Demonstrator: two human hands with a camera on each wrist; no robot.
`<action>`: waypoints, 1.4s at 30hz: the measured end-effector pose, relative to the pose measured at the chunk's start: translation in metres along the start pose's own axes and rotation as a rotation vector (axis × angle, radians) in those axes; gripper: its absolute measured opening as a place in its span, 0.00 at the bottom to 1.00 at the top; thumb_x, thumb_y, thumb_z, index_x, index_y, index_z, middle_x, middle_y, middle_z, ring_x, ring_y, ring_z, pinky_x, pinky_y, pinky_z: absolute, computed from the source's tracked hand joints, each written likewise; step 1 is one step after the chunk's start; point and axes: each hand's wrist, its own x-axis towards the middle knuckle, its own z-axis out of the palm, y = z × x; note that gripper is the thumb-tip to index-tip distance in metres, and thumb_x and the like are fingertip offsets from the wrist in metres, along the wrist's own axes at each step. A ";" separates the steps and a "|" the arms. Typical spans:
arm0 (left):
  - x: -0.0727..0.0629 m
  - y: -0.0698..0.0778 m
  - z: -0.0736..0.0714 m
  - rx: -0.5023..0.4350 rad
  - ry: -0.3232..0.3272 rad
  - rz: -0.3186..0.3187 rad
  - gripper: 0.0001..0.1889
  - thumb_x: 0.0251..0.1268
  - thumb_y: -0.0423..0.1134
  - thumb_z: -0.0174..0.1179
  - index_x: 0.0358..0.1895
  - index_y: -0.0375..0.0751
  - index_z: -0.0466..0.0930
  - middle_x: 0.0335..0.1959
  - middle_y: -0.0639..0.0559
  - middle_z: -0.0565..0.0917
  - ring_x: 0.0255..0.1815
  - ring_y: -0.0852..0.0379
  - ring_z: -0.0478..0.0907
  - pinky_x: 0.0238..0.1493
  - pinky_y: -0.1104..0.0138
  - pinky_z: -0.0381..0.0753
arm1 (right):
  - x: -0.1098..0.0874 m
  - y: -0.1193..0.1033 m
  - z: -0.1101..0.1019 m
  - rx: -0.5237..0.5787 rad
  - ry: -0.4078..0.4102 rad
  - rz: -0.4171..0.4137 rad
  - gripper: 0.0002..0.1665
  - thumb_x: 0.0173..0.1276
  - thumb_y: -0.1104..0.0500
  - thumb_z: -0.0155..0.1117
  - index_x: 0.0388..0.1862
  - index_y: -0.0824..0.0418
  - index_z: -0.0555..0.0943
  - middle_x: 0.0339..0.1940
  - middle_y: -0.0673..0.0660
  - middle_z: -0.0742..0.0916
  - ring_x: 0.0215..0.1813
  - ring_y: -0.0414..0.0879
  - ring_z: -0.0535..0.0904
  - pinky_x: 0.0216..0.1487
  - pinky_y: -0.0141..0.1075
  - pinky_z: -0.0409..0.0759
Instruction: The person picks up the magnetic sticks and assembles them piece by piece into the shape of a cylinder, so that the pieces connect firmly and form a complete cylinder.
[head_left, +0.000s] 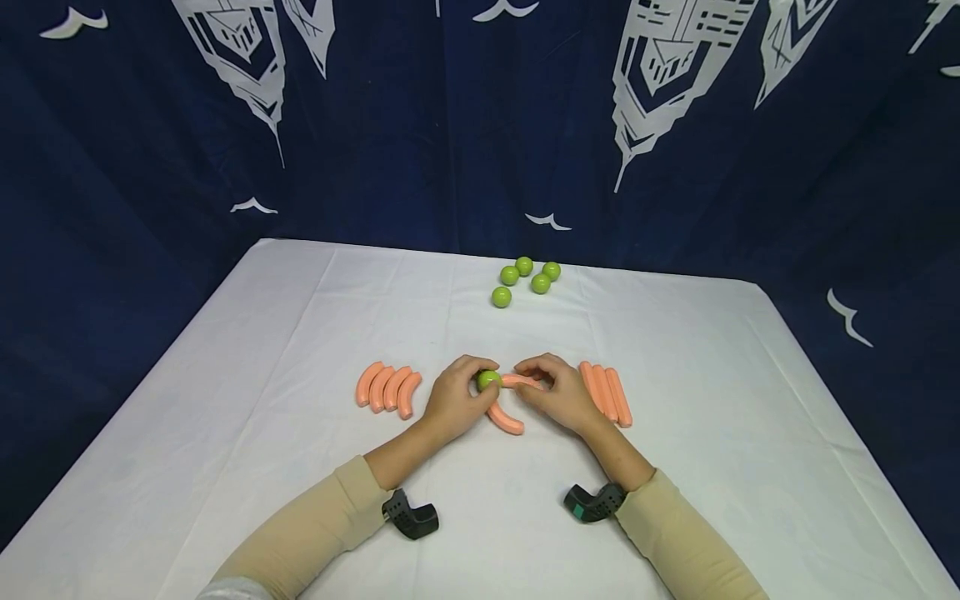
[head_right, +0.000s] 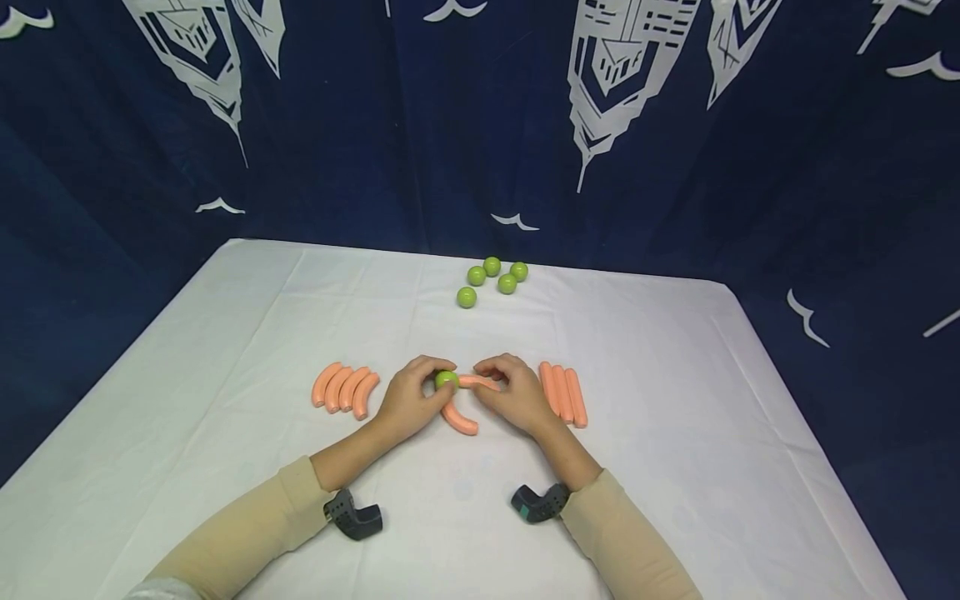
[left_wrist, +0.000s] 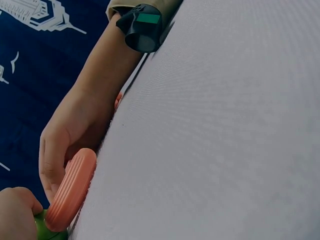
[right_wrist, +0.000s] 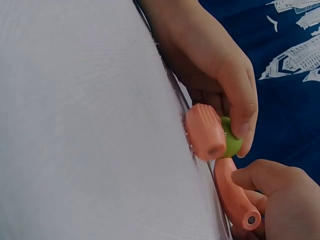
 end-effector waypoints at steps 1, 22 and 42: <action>0.000 0.000 0.000 0.001 0.015 -0.005 0.13 0.61 0.37 0.60 0.47 0.37 0.83 0.44 0.48 0.81 0.45 0.52 0.79 0.48 0.58 0.76 | 0.000 0.000 0.000 -0.002 0.010 0.005 0.15 0.63 0.62 0.69 0.49 0.64 0.83 0.44 0.56 0.84 0.44 0.48 0.77 0.46 0.37 0.75; 0.001 -0.001 0.001 0.007 0.059 -0.015 0.08 0.58 0.37 0.63 0.40 0.41 0.85 0.34 0.51 0.76 0.33 0.57 0.72 0.35 0.65 0.72 | 0.003 0.000 0.000 -0.132 0.146 0.062 0.13 0.66 0.61 0.67 0.48 0.66 0.84 0.44 0.60 0.83 0.44 0.51 0.77 0.43 0.40 0.72; 0.000 -0.002 0.000 0.055 0.017 0.019 0.13 0.57 0.39 0.68 0.46 0.41 0.85 0.39 0.48 0.79 0.39 0.54 0.76 0.40 0.62 0.74 | 0.003 0.002 0.002 -0.146 0.166 0.097 0.12 0.66 0.61 0.66 0.47 0.64 0.85 0.46 0.60 0.82 0.42 0.51 0.76 0.43 0.41 0.73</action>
